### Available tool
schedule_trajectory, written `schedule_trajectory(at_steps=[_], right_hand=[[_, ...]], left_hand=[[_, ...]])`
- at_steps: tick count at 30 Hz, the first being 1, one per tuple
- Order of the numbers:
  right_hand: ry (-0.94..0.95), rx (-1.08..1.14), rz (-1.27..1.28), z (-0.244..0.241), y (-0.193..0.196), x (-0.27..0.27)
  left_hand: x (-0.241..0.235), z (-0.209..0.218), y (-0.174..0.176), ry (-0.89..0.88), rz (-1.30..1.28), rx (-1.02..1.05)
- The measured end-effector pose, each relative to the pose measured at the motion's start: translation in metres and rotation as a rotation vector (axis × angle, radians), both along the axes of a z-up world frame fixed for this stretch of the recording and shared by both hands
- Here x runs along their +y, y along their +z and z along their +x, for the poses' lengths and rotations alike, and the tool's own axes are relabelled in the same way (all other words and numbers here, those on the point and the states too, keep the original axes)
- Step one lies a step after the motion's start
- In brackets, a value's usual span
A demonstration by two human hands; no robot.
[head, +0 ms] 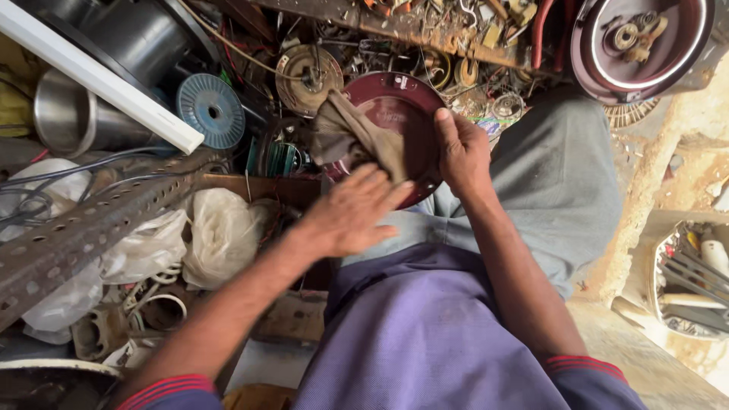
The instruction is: The person disassembles and cleans components of a ceiling fan motor, using a tool to separate the stator from the housing and wiping the interior surfaces with a cloth.
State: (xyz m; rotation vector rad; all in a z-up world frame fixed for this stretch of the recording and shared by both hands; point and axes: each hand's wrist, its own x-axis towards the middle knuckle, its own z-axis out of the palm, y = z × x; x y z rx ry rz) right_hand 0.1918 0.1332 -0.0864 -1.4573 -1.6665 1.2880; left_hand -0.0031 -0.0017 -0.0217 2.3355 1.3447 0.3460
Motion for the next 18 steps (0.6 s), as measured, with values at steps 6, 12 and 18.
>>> schedule_trajectory(at_steps=[6, 12, 18], right_hand=[[-0.017, 0.103, -0.1, -0.01, 0.008, -0.002], [-0.04, 0.134, 0.015, -0.01, 0.016, -0.007], [-0.1, 0.018, 0.078, -0.014, 0.007, -0.007]], left_hand=[[0.0, -0.004, 0.011, -0.033, -0.309, 0.255], [0.044, 0.025, -0.006, 0.227, 0.104, -0.312], [0.086, 0.002, 0.015, 0.285, -0.085, 0.212]])
